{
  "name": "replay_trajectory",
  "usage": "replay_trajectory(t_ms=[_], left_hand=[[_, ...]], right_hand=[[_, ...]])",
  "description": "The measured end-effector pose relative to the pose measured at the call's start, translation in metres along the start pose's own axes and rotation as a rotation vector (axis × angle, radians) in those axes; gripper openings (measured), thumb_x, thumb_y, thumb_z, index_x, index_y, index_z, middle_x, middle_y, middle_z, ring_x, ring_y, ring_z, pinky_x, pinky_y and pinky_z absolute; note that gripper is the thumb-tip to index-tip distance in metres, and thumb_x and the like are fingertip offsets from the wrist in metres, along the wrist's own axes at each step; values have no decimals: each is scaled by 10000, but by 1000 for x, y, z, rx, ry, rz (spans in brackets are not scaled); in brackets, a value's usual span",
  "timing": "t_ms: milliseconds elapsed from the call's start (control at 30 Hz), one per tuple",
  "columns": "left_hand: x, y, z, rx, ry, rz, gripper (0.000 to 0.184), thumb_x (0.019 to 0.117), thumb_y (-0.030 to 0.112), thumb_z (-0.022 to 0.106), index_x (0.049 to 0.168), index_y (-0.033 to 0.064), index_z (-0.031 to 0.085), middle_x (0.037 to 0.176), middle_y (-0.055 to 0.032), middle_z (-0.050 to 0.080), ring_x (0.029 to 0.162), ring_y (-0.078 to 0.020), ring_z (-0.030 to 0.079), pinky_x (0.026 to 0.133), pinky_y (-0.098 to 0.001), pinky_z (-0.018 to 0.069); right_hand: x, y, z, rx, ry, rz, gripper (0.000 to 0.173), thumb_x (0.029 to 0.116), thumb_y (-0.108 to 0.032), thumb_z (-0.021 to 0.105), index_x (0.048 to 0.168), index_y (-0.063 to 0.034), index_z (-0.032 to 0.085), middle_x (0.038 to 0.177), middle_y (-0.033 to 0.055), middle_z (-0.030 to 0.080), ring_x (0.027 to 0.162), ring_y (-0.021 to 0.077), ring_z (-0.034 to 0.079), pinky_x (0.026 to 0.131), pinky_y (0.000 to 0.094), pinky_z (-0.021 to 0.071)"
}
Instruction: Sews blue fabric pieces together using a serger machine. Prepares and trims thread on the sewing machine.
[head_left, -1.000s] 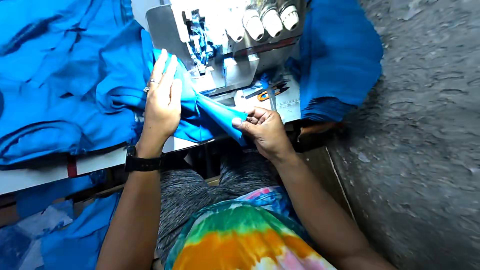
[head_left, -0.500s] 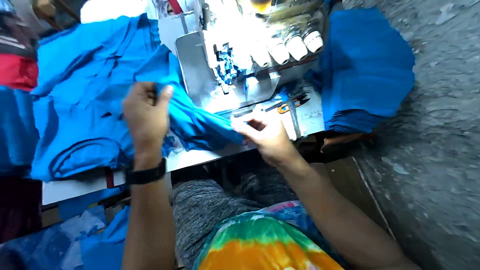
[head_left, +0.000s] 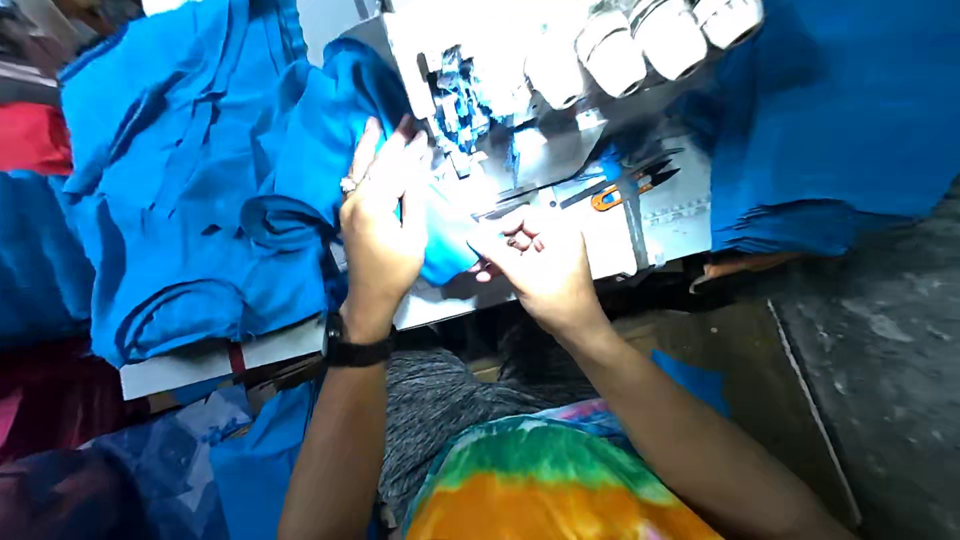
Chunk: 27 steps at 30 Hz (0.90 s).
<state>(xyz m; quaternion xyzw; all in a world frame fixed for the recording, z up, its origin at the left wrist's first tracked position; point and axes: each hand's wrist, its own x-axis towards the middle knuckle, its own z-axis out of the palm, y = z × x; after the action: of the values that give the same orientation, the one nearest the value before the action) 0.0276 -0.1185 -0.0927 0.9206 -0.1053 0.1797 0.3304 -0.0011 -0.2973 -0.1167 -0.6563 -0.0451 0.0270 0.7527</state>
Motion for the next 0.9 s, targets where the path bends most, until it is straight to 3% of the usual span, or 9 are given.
replay_trajectory(t_ms=[67, 133, 233, 367, 500, 600, 900], left_hand=[[11, -7, -1, -7, 15, 33, 298, 1034, 137, 557, 1274, 79, 724, 1423, -51, 631, 1476, -232, 421, 1243, -427, 299], [-1, 8, -14, 32, 25, 26, 331, 1051, 130, 538, 1348, 63, 670, 1468, -43, 596, 1477, -203, 417, 1250, -478, 259], [-22, 31, -16, 50, 237, -29, 272, 1044, 105, 539, 1237, 21, 711, 1356, -79, 667, 1349, -211, 562, 1173, -425, 417], [-30, 28, 4, 93, 117, -154, 340, 1038, 131, 544, 1346, 79, 678, 1485, -14, 581, 1463, -190, 436, 1232, -448, 315], [-19, 18, 1, 48, 8, -75, 365, 1034, 60, 484, 1349, 52, 667, 1514, -23, 553, 1508, -220, 363, 1261, -437, 262], [-4, 11, -3, 18, -44, -24, 350, 1027, 44, 479, 1311, 25, 683, 1480, -51, 583, 1484, -229, 402, 1249, -407, 295], [13, 1, -5, -13, -73, 26, 324, 1016, 49, 524, 1287, 27, 701, 1394, -68, 645, 1410, -195, 495, 1188, -361, 381]], right_hand=[[1, -3, -3, -9, -32, 4, 88, 952, -72, 725, 1002, -29, 668, 830, 58, 722, 654, 146, 717, 552, 289, 633], [0, -6, -6, 11, -40, 36, 96, 961, -79, 718, 1013, -31, 654, 841, 67, 728, 655, 152, 724, 566, 291, 637], [1, -5, -7, 85, -15, 53, 90, 968, -57, 701, 1017, -11, 643, 820, 85, 729, 643, 154, 729, 586, 283, 641], [0, -7, -5, 73, -27, 99, 90, 980, -76, 692, 1000, -1, 646, 788, 94, 737, 644, 163, 741, 593, 293, 649], [3, -11, -3, -51, -8, 62, 92, 966, -100, 716, 919, -35, 672, 725, 43, 733, 563, 121, 707, 478, 250, 606], [10, -8, -4, -77, -1, 53, 115, 949, -114, 738, 868, -55, 682, 689, 17, 732, 521, 83, 676, 430, 214, 554], [19, -8, -10, -108, -8, 48, 148, 945, -138, 747, 829, -72, 684, 649, -7, 711, 509, 58, 655, 458, 204, 556]])
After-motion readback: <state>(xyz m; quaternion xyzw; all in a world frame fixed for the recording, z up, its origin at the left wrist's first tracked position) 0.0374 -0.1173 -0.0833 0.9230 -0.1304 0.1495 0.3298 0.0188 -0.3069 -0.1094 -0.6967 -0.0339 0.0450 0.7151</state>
